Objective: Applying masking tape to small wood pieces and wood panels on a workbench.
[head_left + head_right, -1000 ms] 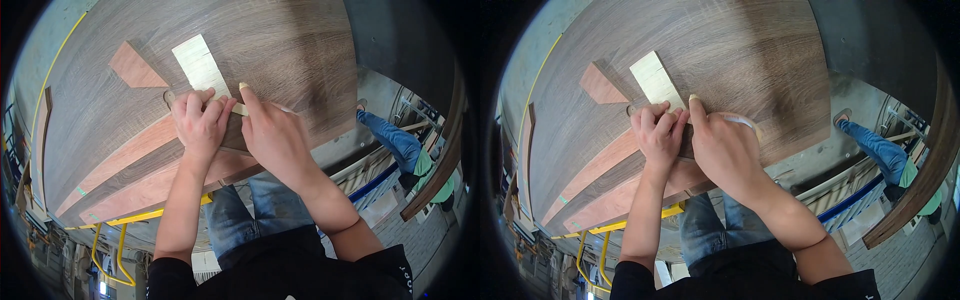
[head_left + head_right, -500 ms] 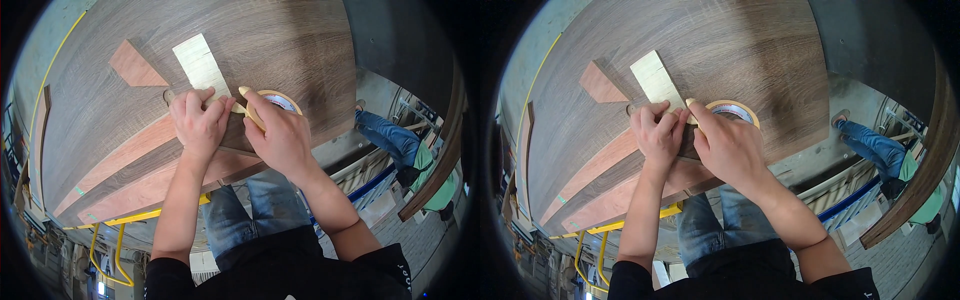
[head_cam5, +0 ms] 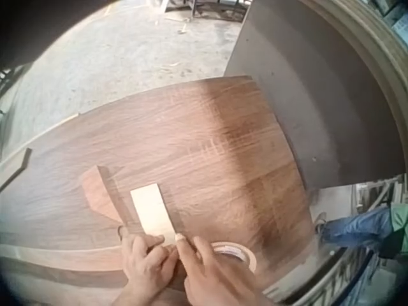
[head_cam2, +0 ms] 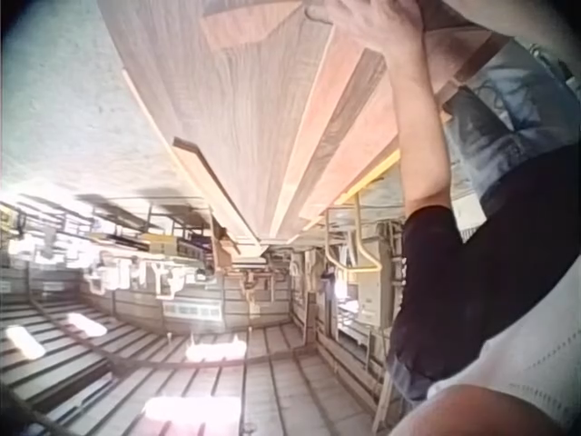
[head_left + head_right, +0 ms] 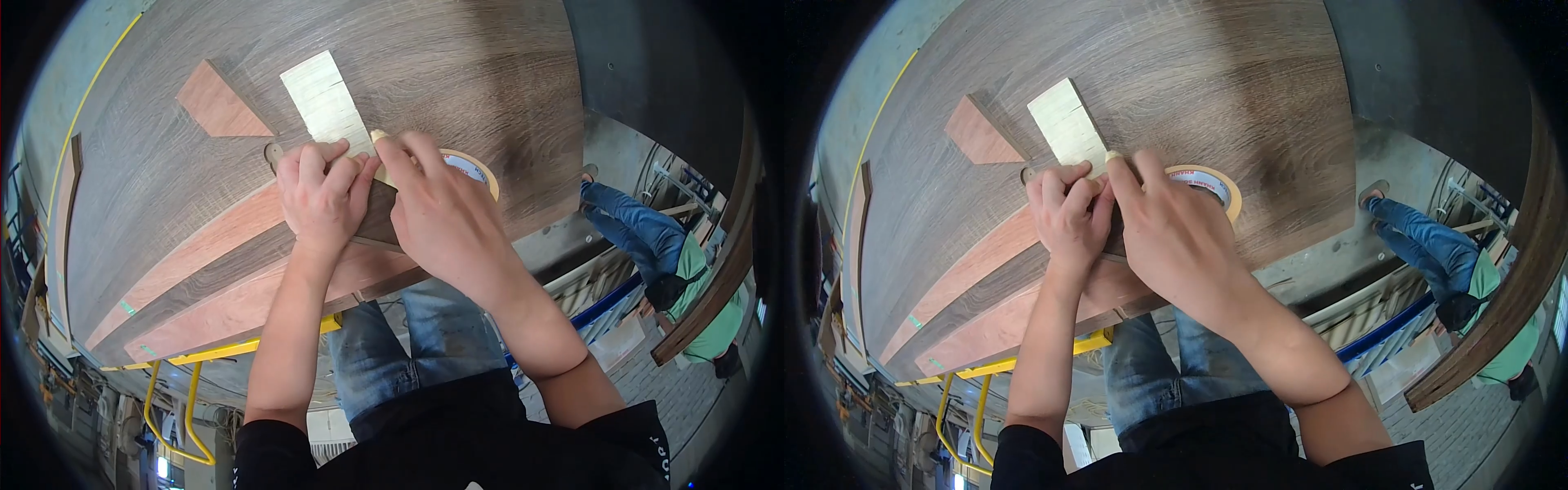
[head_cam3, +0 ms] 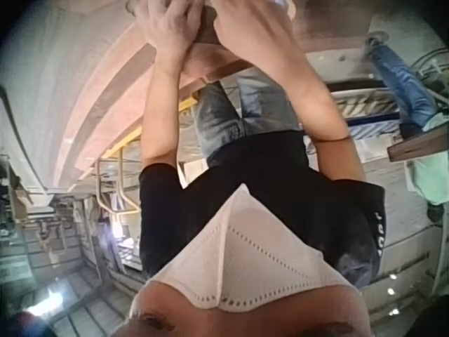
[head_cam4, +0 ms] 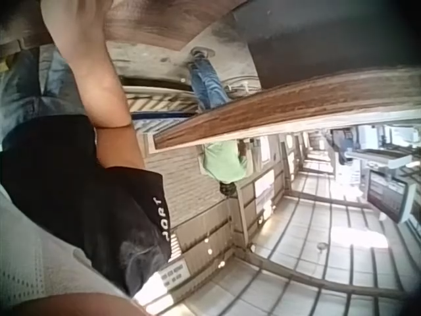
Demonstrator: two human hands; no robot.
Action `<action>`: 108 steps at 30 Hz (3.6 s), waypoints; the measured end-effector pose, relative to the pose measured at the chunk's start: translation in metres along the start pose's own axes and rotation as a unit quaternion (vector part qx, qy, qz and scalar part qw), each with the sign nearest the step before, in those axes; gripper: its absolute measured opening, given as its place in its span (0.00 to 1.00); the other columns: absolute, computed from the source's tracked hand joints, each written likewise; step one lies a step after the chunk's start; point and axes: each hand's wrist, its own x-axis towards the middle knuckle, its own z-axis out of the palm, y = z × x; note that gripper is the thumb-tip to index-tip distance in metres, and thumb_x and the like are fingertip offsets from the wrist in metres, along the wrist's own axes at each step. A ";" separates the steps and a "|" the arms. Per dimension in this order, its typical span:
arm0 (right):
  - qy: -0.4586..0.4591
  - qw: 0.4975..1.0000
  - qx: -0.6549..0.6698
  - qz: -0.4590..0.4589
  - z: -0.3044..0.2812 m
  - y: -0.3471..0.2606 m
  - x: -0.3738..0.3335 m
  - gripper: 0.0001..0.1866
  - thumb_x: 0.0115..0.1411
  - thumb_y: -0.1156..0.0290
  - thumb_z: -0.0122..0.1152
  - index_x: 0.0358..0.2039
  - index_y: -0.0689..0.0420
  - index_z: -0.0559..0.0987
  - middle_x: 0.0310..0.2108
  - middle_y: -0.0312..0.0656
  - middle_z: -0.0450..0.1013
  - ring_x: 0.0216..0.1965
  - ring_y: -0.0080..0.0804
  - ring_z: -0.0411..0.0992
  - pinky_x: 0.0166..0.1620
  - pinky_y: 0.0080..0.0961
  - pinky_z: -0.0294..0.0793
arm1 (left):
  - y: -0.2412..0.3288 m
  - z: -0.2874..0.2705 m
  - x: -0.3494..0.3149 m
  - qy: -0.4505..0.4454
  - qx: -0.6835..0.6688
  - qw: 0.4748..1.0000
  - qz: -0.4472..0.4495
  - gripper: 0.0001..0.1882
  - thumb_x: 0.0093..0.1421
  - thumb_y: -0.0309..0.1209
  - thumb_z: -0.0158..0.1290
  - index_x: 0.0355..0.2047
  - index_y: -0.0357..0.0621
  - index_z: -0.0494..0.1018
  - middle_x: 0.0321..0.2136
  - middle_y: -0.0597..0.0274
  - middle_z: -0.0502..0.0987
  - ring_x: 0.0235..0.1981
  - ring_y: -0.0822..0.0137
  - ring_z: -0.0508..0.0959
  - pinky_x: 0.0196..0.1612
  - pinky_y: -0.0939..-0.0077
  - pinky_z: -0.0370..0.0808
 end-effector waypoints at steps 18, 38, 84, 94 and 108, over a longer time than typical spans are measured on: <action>-0.021 0.988 -0.132 -0.072 -0.002 0.000 0.028 0.26 0.57 0.77 0.56 0.59 0.55 0.72 0.25 0.47 0.78 0.30 0.50 0.78 0.32 0.44 0.76 | -0.002 -0.007 0.002 -0.017 -0.046 0.998 -0.031 0.07 0.49 0.35 0.69 0.26 0.53 0.80 0.36 0.71 0.77 0.41 0.60 0.74 0.43 0.66 0.73; -0.070 0.986 -0.153 0.001 0.010 -0.024 0.034 0.32 0.57 0.79 0.58 0.64 0.57 0.67 0.30 0.51 0.79 0.34 0.51 0.79 0.40 0.44 0.77 | -0.007 -0.007 -0.001 -0.018 -0.080 0.997 -0.013 0.07 0.49 0.31 0.64 0.29 0.51 0.77 0.38 0.70 0.74 0.42 0.60 0.73 0.44 0.64 0.73; 0.292 0.950 -0.016 -0.105 0.083 0.062 -0.055 0.40 0.50 0.79 0.71 0.64 0.61 0.66 0.46 0.45 0.78 0.46 0.48 0.73 0.50 0.44 0.68 | 0.001 -0.007 0.002 -0.022 -0.016 0.998 -0.049 0.14 0.49 0.37 0.69 0.30 0.52 0.75 0.35 0.65 0.71 0.39 0.58 0.72 0.42 0.63 0.66; 0.233 0.966 -0.039 -0.108 0.073 0.071 -0.045 0.39 0.51 0.81 0.66 0.65 0.56 0.66 0.43 0.48 0.75 0.46 0.51 0.73 0.50 0.47 0.71 | 0.001 -0.019 0.003 -0.083 0.051 0.994 0.052 0.29 0.50 0.42 0.68 0.55 0.61 0.77 0.60 0.61 0.71 0.57 0.47 0.69 0.59 0.51 0.67; 0.269 0.949 -0.037 -0.161 0.070 0.085 -0.028 0.33 0.55 0.83 0.63 0.63 0.57 0.67 0.48 0.53 0.73 0.46 0.56 0.73 0.49 0.46 0.75 | -0.004 -0.011 -0.005 -0.108 0.096 0.983 0.115 0.27 0.56 0.42 0.63 0.57 0.59 0.77 0.65 0.68 0.70 0.70 0.53 0.62 0.69 0.44 0.58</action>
